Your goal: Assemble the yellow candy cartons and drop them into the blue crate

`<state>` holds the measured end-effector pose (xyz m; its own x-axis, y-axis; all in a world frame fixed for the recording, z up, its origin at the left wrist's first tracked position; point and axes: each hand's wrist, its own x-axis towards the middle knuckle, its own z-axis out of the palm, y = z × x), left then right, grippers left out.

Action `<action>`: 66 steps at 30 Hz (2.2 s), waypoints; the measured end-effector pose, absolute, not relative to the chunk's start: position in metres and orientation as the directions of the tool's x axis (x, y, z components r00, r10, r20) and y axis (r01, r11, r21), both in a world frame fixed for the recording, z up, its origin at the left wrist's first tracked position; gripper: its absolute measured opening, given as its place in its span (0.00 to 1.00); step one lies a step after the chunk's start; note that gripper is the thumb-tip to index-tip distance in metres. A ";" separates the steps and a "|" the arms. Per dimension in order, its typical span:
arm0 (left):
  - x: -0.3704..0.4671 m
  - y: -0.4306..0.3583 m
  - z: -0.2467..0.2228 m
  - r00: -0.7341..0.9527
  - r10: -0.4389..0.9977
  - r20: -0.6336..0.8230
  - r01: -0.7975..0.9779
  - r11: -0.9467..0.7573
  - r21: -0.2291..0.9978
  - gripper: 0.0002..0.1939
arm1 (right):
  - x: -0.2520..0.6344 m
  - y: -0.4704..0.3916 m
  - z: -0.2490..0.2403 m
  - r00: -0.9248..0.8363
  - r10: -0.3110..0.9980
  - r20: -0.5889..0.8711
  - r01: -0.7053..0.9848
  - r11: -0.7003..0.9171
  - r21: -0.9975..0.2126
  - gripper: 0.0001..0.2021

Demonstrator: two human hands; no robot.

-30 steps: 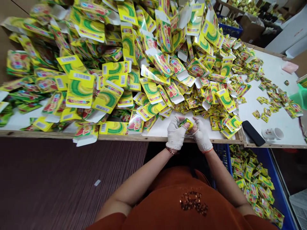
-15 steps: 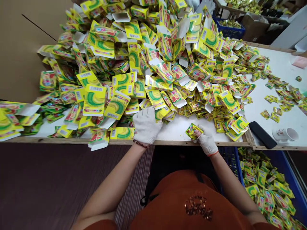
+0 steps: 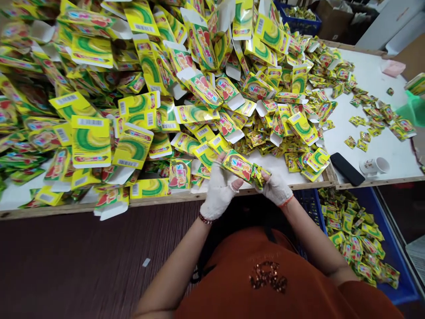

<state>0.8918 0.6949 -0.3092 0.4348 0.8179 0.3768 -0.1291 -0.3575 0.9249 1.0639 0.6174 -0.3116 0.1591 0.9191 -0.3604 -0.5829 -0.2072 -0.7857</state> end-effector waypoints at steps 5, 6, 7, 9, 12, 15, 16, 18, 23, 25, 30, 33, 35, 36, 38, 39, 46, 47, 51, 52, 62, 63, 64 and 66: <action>0.878 0.706 -0.277 0.719 0.516 0.466 0.347 -0.847 0.403 0.47 | 1.102 0.605 -0.294 0.231 0.957 -0.177 0.119 -0.208 -0.971 0.18; 0.881 0.706 -0.274 0.781 0.481 0.399 0.375 -0.872 0.316 0.42 | 1.105 0.604 -0.290 0.219 0.965 -0.145 0.225 -0.194 -0.955 0.18; 0.885 0.706 -0.272 0.818 0.471 0.329 0.399 -0.878 0.265 0.38 | 1.106 0.604 -0.287 0.214 0.970 -0.119 0.291 -0.180 -0.940 0.18; 0.893 0.705 -0.273 0.840 0.497 0.219 0.446 -0.861 0.244 0.30 | 1.104 0.604 -0.285 0.257 0.963 -0.086 0.325 -0.170 -0.930 0.18; 0.900 0.703 -0.282 0.797 0.587 0.139 0.534 -0.794 0.290 0.26 | 1.098 0.603 -0.289 0.403 0.914 -0.043 0.308 -0.180 -0.934 0.19; 0.897 0.703 -0.289 0.766 0.631 0.125 0.574 -0.758 0.308 0.25 | 1.097 0.602 -0.289 0.418 0.908 0.015 0.430 -0.184 -0.884 0.16; 0.896 0.702 -0.291 0.770 0.625 0.130 0.567 -0.764 0.309 0.26 | 1.099 0.602 -0.287 0.381 0.924 0.018 0.484 -0.183 -0.856 0.15; 0.893 0.702 -0.293 0.798 0.582 0.155 0.523 -0.797 0.302 0.27 | 1.104 0.603 -0.279 0.258 0.965 -0.050 0.538 -0.187 -0.822 0.13; 0.897 0.700 -0.298 0.844 0.488 0.222 0.422 -0.860 0.288 0.26 | 1.108 0.609 -0.262 0.052 0.974 -0.219 0.606 -0.205 -0.768 0.14; 0.900 0.697 -0.300 0.834 0.507 0.219 0.436 -0.848 0.302 0.26 | 1.100 0.611 -0.265 0.125 0.989 -0.076 0.728 -0.143 -0.670 0.11; 0.903 0.691 -0.305 0.771 0.599 0.215 0.522 -0.788 0.326 0.22 | 1.083 0.606 -0.281 0.279 0.948 0.153 0.725 -0.103 -0.681 0.06; 0.901 0.690 -0.307 0.735 0.629 0.252 0.545 -0.770 0.333 0.22 | 1.085 0.600 -0.283 0.351 0.935 0.053 0.551 -0.160 -0.819 0.08; 0.902 0.689 -0.307 0.730 0.624 0.280 0.530 -0.775 0.346 0.23 | 1.087 0.598 -0.280 0.360 0.930 0.073 0.575 -0.159 -0.802 0.06; 0.903 0.688 -0.307 0.731 0.615 0.295 0.515 -0.781 0.352 0.24 | 1.088 0.598 -0.278 0.347 0.931 0.110 0.618 -0.139 -0.773 0.06; 0.905 0.686 -0.306 0.733 0.599 0.322 0.493 -0.794 0.356 0.25 | 1.086 0.600 -0.274 0.293 0.941 0.168 0.696 -0.089 -0.713 0.07; 0.906 0.685 -0.307 0.731 0.597 0.329 0.490 -0.796 0.356 0.25 | 1.085 0.601 -0.271 0.259 0.952 0.161 0.708 -0.073 -0.703 0.07; 0.905 0.682 -0.318 0.656 0.650 0.384 0.542 -0.760 0.360 0.26 | 1.080 0.598 -0.262 0.135 0.965 -0.225 0.410 -0.262 -0.874 0.14; 0.905 0.681 -0.320 0.638 0.652 0.410 0.529 -0.758 0.382 0.27 | 1.078 0.599 -0.262 0.096 0.961 -0.258 0.373 -0.276 -0.886 0.15; 0.912 0.682 -0.315 0.576 0.682 0.450 0.428 -0.721 0.545 0.28 | 1.075 0.610 -0.256 0.084 0.991 -0.103 0.542 -0.133 -0.830 0.13; 0.914 0.683 -0.313 0.571 0.692 0.442 0.392 -0.703 0.594 0.27 | 1.075 0.614 -0.254 0.074 0.997 -0.011 0.626 -0.055 -0.778 0.12; 0.924 0.698 -0.351 0.442 0.882 0.166 -0.098 -0.137 0.986 0.21 | 1.080 0.623 -0.305 0.471 0.842 0.263 0.448 0.028 -0.894 0.11; 0.924 0.699 -0.355 0.460 0.870 0.177 -0.106 -0.144 0.984 0.20 | 1.079 0.623 -0.312 0.485 0.849 0.210 0.375 0.015 -0.927 0.13; 0.923 0.700 -0.356 0.479 0.855 0.197 -0.096 -0.172 0.980 0.19 | 1.079 0.623 -0.317 0.474 0.863 0.176 0.335 0.008 -0.942 0.13; 0.921 0.705 -0.353 0.511 0.821 0.254 -0.049 -0.268 0.962 0.16 | 1.077 0.624 -0.322 0.433 0.882 0.185 0.369 0.014 -0.929 0.12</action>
<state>0.9206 0.7046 -0.3535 0.5113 0.8209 0.2544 -0.0485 -0.2680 0.9622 1.0769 0.6239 -0.3218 0.4329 0.8822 0.1852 0.3689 0.0140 -0.9294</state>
